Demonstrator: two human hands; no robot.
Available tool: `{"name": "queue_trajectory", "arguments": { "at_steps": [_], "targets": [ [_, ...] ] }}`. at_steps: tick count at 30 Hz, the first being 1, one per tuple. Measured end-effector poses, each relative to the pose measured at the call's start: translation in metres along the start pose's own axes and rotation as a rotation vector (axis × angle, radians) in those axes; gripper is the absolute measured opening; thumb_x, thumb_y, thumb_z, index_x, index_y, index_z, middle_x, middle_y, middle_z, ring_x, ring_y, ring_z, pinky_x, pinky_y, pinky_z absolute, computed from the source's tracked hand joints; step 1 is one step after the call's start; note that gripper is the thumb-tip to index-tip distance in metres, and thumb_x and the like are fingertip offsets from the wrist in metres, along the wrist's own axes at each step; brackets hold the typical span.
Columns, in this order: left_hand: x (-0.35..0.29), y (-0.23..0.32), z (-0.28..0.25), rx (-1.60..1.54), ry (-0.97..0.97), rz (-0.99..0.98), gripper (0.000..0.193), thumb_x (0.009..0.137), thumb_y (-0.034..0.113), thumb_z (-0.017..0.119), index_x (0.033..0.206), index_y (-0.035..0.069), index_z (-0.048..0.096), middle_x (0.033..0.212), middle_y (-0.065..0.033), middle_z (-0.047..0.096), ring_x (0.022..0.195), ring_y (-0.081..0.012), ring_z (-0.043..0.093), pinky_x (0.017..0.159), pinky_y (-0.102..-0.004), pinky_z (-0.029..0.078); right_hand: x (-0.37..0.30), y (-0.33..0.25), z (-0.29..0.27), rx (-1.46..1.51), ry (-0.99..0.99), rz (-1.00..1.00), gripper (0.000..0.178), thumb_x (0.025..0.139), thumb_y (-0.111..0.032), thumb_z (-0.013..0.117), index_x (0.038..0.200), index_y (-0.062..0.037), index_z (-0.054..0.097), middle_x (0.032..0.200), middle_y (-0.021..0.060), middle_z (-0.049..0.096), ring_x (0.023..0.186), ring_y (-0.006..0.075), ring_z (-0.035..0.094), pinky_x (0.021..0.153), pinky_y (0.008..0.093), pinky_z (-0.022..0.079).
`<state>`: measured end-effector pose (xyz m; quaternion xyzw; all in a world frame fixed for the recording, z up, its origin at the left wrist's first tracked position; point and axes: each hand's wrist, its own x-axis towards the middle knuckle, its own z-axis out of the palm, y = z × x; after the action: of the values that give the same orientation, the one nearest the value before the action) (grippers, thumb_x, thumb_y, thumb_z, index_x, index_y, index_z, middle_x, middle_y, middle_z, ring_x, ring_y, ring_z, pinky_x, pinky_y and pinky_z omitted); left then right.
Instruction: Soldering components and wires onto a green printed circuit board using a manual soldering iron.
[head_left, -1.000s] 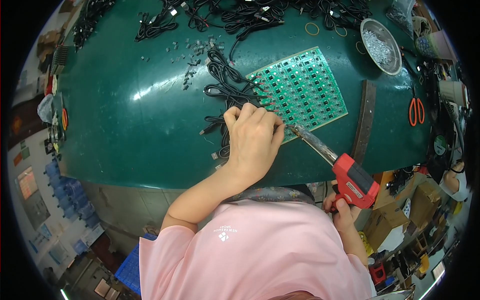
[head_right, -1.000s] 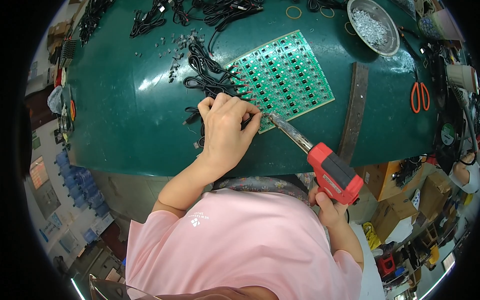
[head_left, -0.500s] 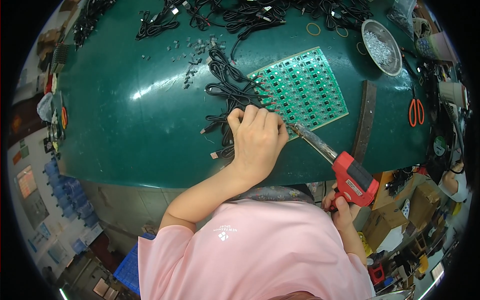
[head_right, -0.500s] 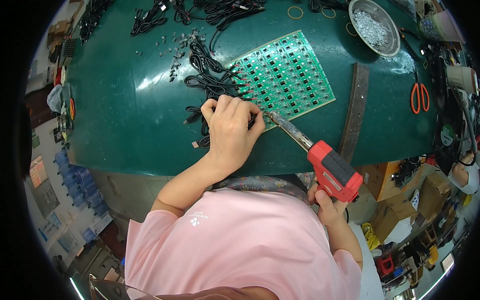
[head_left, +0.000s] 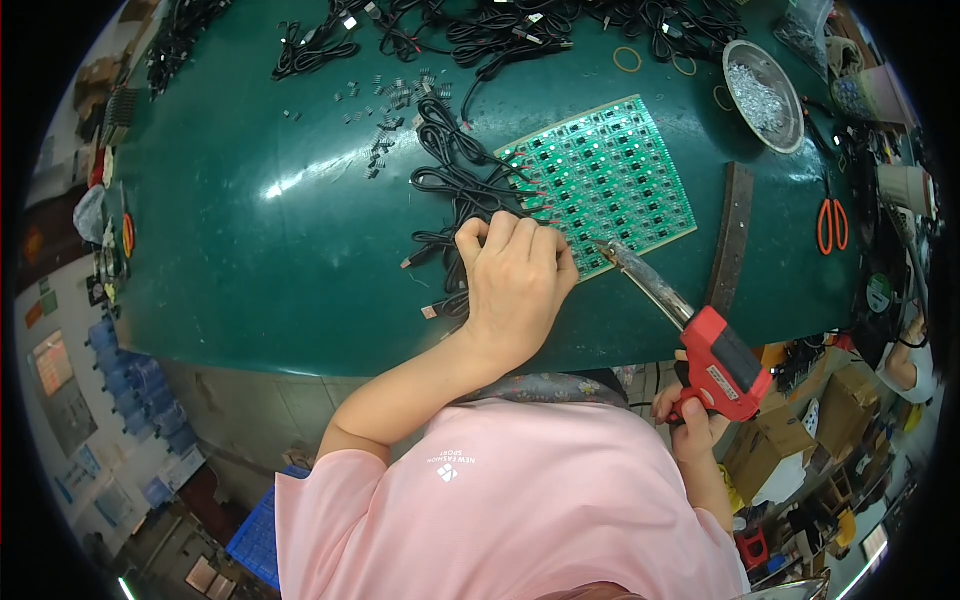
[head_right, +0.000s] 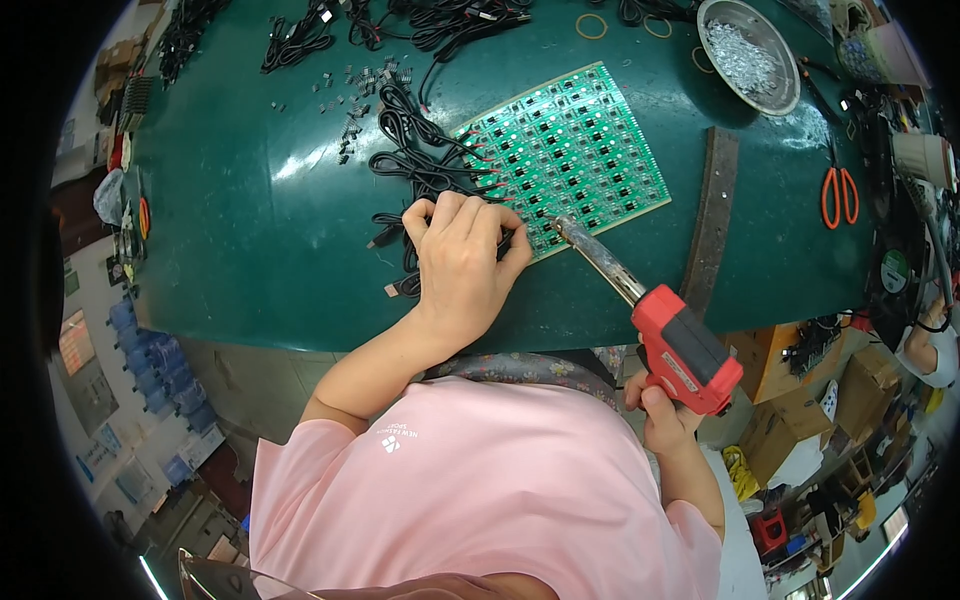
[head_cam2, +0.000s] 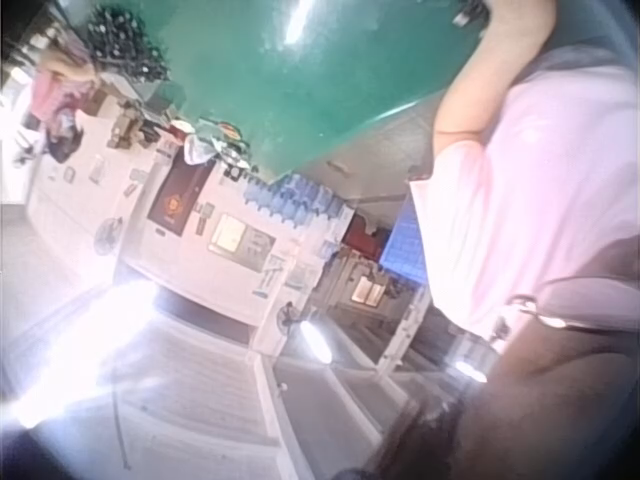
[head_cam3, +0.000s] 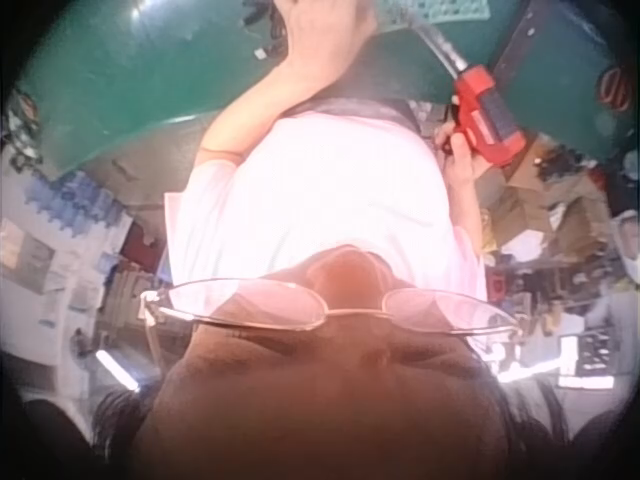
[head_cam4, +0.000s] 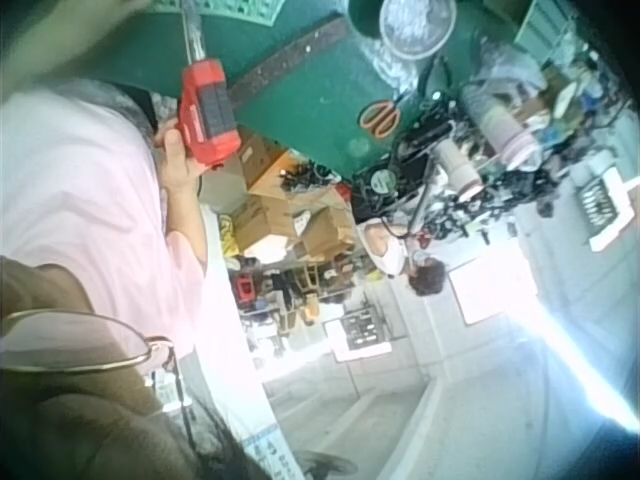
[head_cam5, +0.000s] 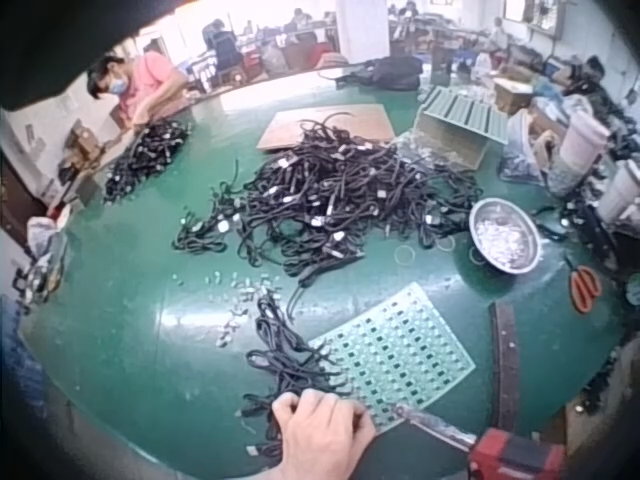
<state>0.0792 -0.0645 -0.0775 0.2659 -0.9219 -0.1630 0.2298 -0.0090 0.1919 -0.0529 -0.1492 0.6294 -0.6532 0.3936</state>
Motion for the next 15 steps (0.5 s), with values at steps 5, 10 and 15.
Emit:
{"name": "queue_trajectory", "arguments": {
  "at_steps": [5,10,15],
  "targets": [
    [0.0006,0.0001,-0.0014,-0.021,0.0,0.0,0.018,0.067,0.006,0.074,0.076,0.01,0.058,0.071,-0.0002,0.054,0.073,-0.0194,0.05,0.075,-0.038,0.029,0.003,-0.0027,0.0022,-0.008,-0.001,0.009,0.05,0.089,-0.027,0.059,0.125,0.006,0.046,0.067,0.0093,0.058,0.054,0.015,0.053,0.05,0.0275,0.043],
    [0.0023,-0.0011,-0.0047,-0.058,-0.022,-0.015,0.018,0.067,0.005,0.073,0.076,0.01,0.059,0.07,0.0001,0.054,0.073,-0.0193,0.049,0.075,-0.0378,0.028,0.0005,0.0019,-0.0002,-0.033,-0.026,0.034,0.046,0.089,-0.023,0.059,0.123,0.0057,0.047,0.07,0.0104,0.059,0.055,0.015,0.053,0.051,0.0281,0.043],
    [0.0042,-0.0018,-0.0059,-0.091,-0.035,-0.001,0.017,0.067,0.004,0.072,0.075,0.01,0.059,0.068,0.0006,0.05,0.072,-0.0187,0.048,0.074,-0.0374,0.027,0.0003,0.002,0.0027,0.013,-0.012,0.069,0.039,0.087,-0.018,0.058,0.118,0.0042,0.048,0.071,0.0105,0.059,0.057,0.0152,0.053,0.051,0.0282,0.044]
  ]
}}
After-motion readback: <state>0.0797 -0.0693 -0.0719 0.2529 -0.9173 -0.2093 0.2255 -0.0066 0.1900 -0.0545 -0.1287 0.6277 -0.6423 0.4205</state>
